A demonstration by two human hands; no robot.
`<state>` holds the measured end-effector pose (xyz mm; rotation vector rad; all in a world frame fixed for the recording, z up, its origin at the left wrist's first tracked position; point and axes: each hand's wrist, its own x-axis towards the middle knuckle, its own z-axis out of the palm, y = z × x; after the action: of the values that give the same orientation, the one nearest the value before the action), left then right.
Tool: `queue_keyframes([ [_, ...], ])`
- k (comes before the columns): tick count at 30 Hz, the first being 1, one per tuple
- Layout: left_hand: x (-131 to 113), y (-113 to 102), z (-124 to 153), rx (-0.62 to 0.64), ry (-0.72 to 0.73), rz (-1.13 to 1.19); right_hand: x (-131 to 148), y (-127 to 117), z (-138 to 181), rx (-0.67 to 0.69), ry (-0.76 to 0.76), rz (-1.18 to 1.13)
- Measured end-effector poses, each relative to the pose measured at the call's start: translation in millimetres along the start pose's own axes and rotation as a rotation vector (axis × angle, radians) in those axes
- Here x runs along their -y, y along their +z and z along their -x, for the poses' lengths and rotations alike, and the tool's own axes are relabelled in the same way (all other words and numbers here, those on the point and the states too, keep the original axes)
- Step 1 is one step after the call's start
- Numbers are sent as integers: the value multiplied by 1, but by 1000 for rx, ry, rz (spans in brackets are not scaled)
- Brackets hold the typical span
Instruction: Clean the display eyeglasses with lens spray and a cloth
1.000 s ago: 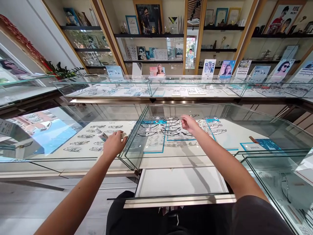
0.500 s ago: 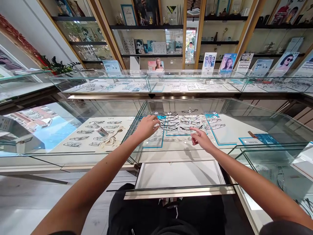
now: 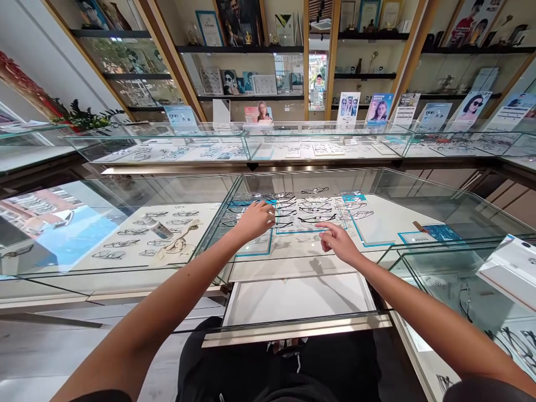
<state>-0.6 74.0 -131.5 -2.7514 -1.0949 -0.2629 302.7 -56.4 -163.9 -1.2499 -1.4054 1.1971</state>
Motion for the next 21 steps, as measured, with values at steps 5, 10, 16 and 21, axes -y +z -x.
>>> queue_keyframes([
  [5,-15,-21,26,-147,-91,292,6,15,-8,-16,-35,3],
  [10,-40,-20,34,-302,-334,1129,19,48,-29,-64,-146,-69],
  [16,-48,5,35,-414,-435,1527,30,97,-50,-74,-274,-44],
  [21,-50,17,40,-505,-436,1514,27,112,-52,-74,-331,-10],
])
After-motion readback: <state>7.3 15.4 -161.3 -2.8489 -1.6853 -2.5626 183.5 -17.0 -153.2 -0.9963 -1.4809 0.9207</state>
